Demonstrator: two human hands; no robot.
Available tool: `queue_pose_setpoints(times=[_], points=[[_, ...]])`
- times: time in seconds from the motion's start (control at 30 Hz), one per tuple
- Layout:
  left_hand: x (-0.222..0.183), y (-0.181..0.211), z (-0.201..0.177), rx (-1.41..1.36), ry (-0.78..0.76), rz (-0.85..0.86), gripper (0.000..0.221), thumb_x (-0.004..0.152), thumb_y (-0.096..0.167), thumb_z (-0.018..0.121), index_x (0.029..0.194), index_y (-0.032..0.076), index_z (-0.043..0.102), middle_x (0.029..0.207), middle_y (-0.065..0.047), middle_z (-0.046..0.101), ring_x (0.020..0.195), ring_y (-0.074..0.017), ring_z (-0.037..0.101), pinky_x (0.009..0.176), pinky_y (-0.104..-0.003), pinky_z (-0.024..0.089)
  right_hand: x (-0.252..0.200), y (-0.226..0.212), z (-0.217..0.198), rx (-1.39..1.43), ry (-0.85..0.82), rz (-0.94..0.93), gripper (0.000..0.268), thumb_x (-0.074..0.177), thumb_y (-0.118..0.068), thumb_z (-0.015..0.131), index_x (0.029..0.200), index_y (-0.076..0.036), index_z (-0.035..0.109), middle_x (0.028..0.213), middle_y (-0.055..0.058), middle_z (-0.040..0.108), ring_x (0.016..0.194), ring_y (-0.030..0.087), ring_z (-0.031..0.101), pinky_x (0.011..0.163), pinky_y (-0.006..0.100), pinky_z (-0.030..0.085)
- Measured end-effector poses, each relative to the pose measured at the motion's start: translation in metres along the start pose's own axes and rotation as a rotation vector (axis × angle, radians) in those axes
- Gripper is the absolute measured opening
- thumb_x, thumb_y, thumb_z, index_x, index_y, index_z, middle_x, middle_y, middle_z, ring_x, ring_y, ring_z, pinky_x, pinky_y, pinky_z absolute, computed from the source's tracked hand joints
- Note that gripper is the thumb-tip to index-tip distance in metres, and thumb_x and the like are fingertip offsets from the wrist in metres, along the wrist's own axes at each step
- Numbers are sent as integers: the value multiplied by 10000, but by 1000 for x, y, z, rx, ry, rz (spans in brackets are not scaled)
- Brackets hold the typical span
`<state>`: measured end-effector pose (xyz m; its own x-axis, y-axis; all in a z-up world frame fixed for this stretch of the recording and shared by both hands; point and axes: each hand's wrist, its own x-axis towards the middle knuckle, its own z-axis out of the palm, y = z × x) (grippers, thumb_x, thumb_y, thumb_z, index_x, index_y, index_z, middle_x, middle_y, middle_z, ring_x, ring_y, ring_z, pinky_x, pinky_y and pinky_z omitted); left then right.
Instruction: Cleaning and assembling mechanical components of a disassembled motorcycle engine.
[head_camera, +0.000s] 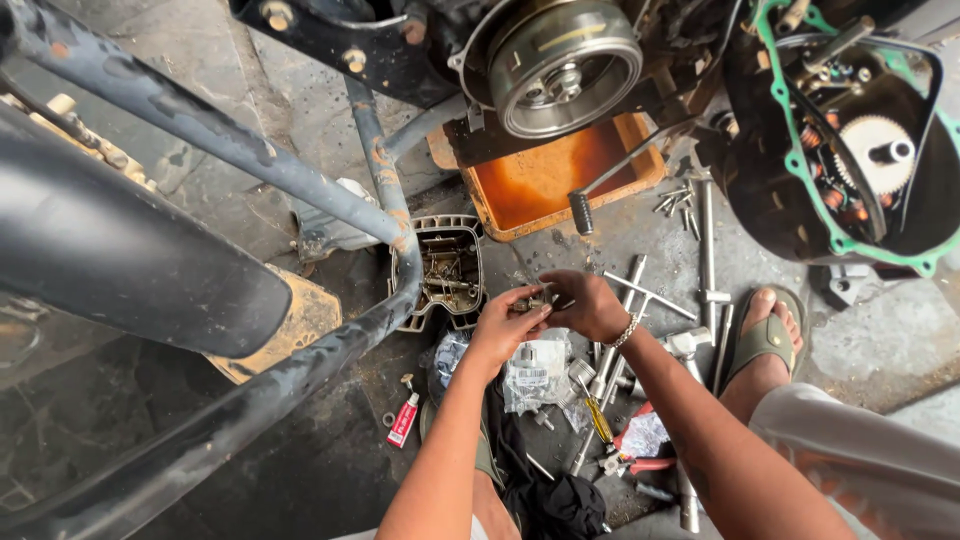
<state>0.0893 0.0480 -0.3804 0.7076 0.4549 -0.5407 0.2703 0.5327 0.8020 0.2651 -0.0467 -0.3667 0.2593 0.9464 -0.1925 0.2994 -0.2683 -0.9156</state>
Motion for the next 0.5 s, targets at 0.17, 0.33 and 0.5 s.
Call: queue_pose_setpoints(times=[0.17, 0.33, 0.5], points=[[8, -1, -13, -54, -63, -11, 498, 868, 160, 797, 1318, 11, 645, 1072, -129, 736, 872, -180, 741, 754, -293, 655, 0, -21, -6, 137, -50, 122, 731, 680, -9, 866, 1330, 40, 536, 1050, 153, 783, 921, 203, 776, 797, 329, 642], [7, -9, -48, 30, 72, -74, 416, 893, 183, 774, 1253, 17, 646, 1060, -159, 725, 889, -210, 740, 722, -313, 598, 1, 8, -21, -220, -54, 416, 580, 704, -68, 894, 1210, -30, 614, 1098, 159, 752, 942, 246, 762, 803, 330, 645], [-19, 19, -70, -63, -35, -148, 379, 971, 265, 667, 1264, 34, 603, 1190, -96, 718, 1027, -198, 719, 870, -349, 605, -6, 27, 17, -901, -36, 442, 330, 870, -126, 738, 1166, -16, 642, 1047, 178, 700, 827, 262, 735, 722, 368, 600]])
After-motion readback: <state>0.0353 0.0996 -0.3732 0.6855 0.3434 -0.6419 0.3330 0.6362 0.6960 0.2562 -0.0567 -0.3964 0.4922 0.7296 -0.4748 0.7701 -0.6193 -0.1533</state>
